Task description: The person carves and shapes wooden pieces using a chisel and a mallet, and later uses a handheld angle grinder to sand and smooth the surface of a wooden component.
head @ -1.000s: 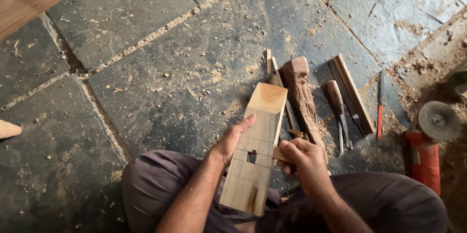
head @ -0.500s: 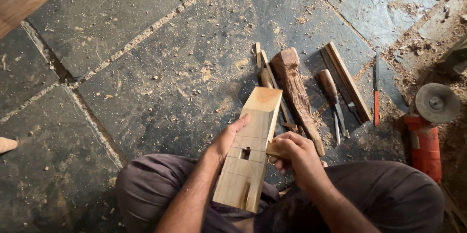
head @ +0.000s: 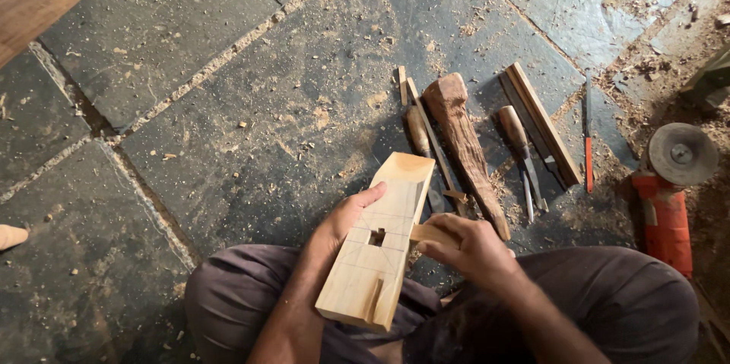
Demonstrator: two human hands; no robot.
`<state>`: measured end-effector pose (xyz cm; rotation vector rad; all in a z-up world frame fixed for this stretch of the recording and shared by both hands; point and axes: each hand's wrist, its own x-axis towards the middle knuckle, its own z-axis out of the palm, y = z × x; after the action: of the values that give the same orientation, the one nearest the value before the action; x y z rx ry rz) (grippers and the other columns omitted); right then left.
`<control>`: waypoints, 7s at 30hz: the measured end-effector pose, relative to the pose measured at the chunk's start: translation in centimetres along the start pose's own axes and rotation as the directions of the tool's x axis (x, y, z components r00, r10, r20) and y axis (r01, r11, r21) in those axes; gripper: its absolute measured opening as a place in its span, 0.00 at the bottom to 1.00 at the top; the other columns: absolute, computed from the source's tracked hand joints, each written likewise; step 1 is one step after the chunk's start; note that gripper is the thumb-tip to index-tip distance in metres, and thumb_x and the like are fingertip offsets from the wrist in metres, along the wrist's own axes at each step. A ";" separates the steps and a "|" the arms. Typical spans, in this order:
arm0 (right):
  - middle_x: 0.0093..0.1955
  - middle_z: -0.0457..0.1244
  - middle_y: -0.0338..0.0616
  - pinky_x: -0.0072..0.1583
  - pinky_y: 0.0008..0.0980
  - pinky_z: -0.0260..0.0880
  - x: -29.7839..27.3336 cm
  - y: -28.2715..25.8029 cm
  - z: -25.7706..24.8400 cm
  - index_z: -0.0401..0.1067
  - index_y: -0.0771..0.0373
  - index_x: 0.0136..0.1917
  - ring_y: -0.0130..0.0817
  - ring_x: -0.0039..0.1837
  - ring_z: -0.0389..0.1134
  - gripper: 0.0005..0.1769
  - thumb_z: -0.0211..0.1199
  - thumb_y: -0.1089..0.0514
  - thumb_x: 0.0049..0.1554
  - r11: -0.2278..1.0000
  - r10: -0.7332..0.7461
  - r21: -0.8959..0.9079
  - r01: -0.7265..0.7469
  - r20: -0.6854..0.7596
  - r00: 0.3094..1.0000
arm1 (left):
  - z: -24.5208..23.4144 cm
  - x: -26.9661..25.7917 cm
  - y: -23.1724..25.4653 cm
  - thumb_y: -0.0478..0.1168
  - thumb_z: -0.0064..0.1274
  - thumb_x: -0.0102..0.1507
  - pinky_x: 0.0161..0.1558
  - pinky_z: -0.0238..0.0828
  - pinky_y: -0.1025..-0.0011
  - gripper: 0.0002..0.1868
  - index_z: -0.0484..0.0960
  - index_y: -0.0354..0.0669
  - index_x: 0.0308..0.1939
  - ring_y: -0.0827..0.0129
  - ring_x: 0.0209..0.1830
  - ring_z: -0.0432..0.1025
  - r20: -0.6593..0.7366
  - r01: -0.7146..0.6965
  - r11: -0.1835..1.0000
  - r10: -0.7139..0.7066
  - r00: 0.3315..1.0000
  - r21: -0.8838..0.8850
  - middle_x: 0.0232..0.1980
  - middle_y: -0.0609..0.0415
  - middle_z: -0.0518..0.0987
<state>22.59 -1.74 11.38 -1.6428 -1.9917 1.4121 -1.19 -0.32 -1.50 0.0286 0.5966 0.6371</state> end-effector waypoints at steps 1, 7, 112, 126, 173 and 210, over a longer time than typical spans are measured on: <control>0.49 0.74 0.48 0.50 0.31 0.79 0.0 -0.1 0.2 0.76 0.66 0.59 0.32 0.46 0.77 0.30 0.74 0.47 0.49 0.999 -0.032 -0.030 0.031 -0.041 0.999 | -0.2 0.3 -0.1 0.55 0.40 0.72 0.61 0.73 0.58 0.32 0.70 0.34 0.70 0.55 0.60 0.75 0.004 0.008 0.999 -0.008 1.000 -0.031 0.64 0.41 0.78; 0.43 0.73 0.51 0.44 0.35 0.78 -0.6 -0.7 -0.5 0.76 0.68 0.55 0.36 0.41 0.77 0.25 0.72 0.49 0.51 0.985 -0.151 -0.080 0.152 0.023 0.988 | 0.0 0.3 -1.0 0.54 0.40 0.72 0.62 0.72 0.60 0.32 0.70 0.34 0.71 0.57 0.61 0.75 -0.011 -0.002 1.000 0.002 1.000 -0.024 0.66 0.42 0.77; 0.32 0.66 0.51 0.34 0.38 0.70 1.7 8.0 12.2 0.77 0.68 0.45 0.41 0.31 0.69 0.14 0.58 0.55 0.60 0.195 0.370 0.790 -0.581 0.490 0.790 | 10.9 -6.4 -1.1 0.67 0.49 0.62 0.47 0.82 0.62 0.50 0.56 0.32 0.73 0.52 0.48 0.83 -0.073 -0.244 0.304 0.749 0.658 0.921 0.54 0.34 0.81; 0.38 0.69 0.48 0.36 0.37 0.73 0.6 8.0 12.8 0.75 0.62 0.52 0.37 0.34 0.70 0.17 0.60 0.47 0.60 0.069 0.263 0.709 -0.701 0.665 0.699 | 10.9 -5.9 -0.7 0.65 0.51 0.59 0.36 0.79 0.56 0.48 0.55 0.41 0.75 0.52 0.39 0.82 -0.332 -0.004 0.475 0.620 0.711 0.880 0.47 0.37 0.83; 0.44 0.66 0.40 0.41 0.28 0.65 3.7 5.1 8.7 0.71 0.57 0.62 0.27 0.41 0.65 0.15 0.54 0.51 0.65 0.275 0.409 0.959 -0.067 -0.053 0.911 | 9.5 -7.5 1.0 0.48 0.54 0.66 0.58 0.74 0.70 0.33 0.72 0.29 0.69 0.65 0.55 0.78 -0.037 -0.287 0.539 0.511 0.859 0.792 0.57 0.45 0.83; 0.65 0.62 0.50 0.63 0.37 0.76 -0.1 2.2 6.8 0.66 0.65 0.68 0.38 0.64 0.70 0.26 0.69 0.68 0.58 0.488 -0.243 0.667 0.563 -0.515 0.822 | 2.7 -1.9 -0.5 0.45 0.50 0.69 0.48 0.76 0.70 0.13 0.76 0.38 0.47 0.70 0.42 0.76 -0.176 -0.614 0.698 0.701 0.692 0.367 0.43 0.51 0.83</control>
<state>19.51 -5.60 6.23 -0.8208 -1.1057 1.3637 -0.72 -1.33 1.57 0.4465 0.9922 1.2858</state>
